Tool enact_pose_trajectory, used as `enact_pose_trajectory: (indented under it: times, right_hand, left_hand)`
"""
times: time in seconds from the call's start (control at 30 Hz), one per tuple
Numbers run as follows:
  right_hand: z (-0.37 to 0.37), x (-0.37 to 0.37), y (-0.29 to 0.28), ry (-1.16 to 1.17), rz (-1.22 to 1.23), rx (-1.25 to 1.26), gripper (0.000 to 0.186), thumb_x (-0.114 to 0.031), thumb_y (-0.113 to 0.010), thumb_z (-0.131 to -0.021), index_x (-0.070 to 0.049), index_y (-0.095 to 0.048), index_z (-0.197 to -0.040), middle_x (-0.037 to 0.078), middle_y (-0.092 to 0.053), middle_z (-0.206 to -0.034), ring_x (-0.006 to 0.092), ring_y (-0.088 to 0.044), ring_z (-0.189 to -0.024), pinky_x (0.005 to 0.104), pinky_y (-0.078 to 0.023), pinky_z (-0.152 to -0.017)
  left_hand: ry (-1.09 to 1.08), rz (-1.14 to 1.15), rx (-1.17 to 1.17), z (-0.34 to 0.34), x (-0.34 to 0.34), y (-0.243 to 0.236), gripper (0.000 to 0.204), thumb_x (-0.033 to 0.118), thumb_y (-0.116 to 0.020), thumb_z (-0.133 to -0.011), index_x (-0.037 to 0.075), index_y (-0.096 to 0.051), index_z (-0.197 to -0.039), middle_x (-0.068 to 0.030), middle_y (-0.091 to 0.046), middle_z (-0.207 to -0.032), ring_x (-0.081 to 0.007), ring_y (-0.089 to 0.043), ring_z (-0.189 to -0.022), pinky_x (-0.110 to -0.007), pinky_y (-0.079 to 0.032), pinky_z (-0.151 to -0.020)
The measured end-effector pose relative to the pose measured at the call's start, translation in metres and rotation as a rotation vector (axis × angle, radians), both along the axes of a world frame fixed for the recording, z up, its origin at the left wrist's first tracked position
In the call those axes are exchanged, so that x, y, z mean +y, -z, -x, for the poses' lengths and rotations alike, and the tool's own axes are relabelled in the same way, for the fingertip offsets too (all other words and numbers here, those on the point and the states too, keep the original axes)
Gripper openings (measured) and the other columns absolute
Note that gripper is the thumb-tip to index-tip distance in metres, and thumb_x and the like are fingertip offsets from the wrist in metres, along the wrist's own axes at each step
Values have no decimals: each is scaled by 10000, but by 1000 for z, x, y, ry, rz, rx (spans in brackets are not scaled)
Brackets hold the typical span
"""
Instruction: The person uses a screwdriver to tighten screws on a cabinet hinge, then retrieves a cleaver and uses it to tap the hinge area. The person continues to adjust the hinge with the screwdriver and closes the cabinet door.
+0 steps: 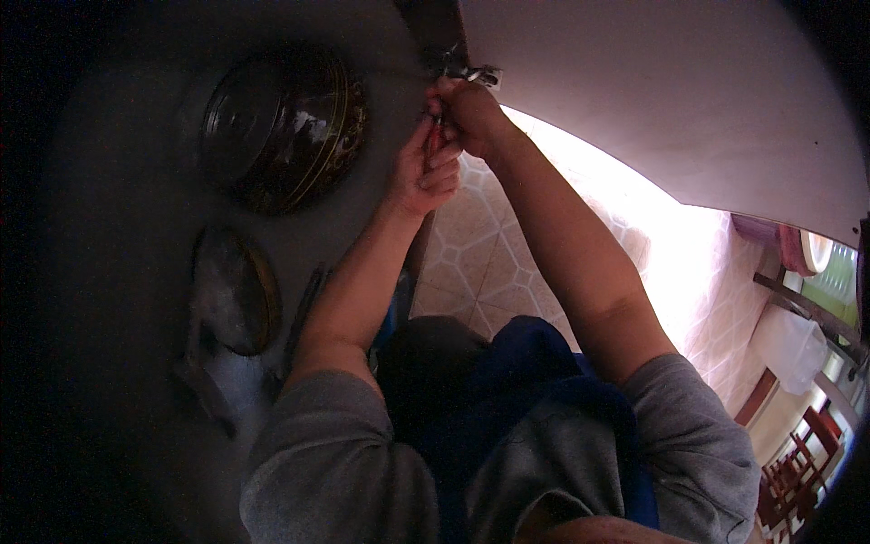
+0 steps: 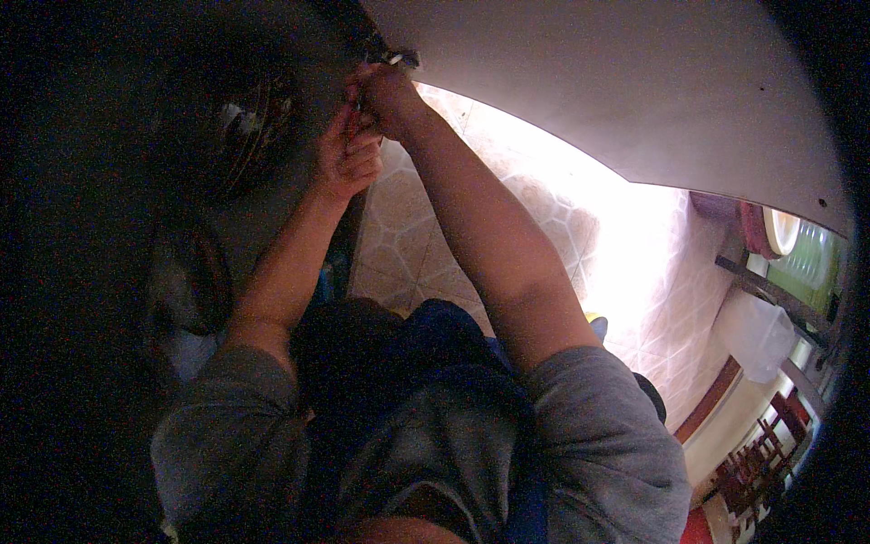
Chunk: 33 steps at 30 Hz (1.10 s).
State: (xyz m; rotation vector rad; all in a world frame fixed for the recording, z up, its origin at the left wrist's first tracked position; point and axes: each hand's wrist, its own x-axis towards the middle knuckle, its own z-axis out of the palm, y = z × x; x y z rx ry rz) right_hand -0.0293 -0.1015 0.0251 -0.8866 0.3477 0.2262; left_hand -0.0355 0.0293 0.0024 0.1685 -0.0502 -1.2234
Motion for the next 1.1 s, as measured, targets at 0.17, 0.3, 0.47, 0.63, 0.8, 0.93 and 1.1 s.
enact_pose_trajectory:
  times: [0.17, 0.3, 0.47, 0.63, 0.8, 0.93, 1.1]
  right_hand:
    - [1, 2, -1, 27, 72, 3, 255, -247, -385, -954, -68, -525, -839, 11, -513, -649, 117, -435, -503, 250, -358, -410]
    - [0, 11, 1, 99, 32, 35, 208, -223, -424, -928, -74, -524, -822, 7, -514, -636, 115, -448, -506, 241, -368, -419]
    - [-3, 11, 15, 111, 108, -55, 154, -189, -466, -892, -79, -525, -802, 11, -509, -634, 122, -461, -532, 247, -397, -453]
    - [-20, 10, 32, 129, 442, -388, 197, -211, -459, -910, -69, -528, -791, 14, -507, -632, 129, -461, -545, 258, -411, -494]
    - [-10, 11, 24, 95, 70, 8, 212, -207, -444, -918, -53, -525, -797, 25, -508, -635, 137, -464, -559, 265, -417, -515]
    - [-6, 13, 10, 86, 78, -7, 204, -204, -443, -918, -55, -524, -806, 26, -508, -635, 139, -461, -553, 265, -414, -506]
    - [-3, 12, 5, 74, 79, 7, 187, -207, -445, -915, -60, -521, -828, 19, -506, -624, 130, -455, -541, 259, -400, -478]
  left_hand:
    - [-48, -84, -25, 2, 2, 19, 304, 439, -404, -926, 182, -565, -941, 57, -321, -477, -44, -219, -281, -189, -152, -290]
    - [-51, -99, -1, 3, 6, 24, 306, 449, -399, -926, 184, -550, -952, 65, -294, -465, -41, -212, -281, -184, -153, -289]
    - [-13, -80, -3, 0, 7, 20, 302, 448, -388, -930, 186, -535, -953, 64, -277, -461, -39, -206, -284, -182, -155, -288]
    - [-75, -119, 51, -2, 3, 14, 295, 441, -379, -936, 192, -536, -952, 64, -264, -452, -39, -202, -286, -184, -140, -296]
    - [-71, -95, 17, 2, 3, 10, 298, 442, -366, -940, 198, -537, -954, 63, -278, -441, -39, -211, -279, -186, -133, -297]
    - [-78, -121, -21, 2, 5, 13, 297, 443, -360, -942, 206, -538, -947, 64, -275, -438, -40, -209, -276, -185, -137, -295]
    - [-12, 8, 87, 1, 7, 23, 358, 441, -334, -944, 159, -524, -1056, 36, -282, -457, -67, -206, -297, -213, -166, -305]
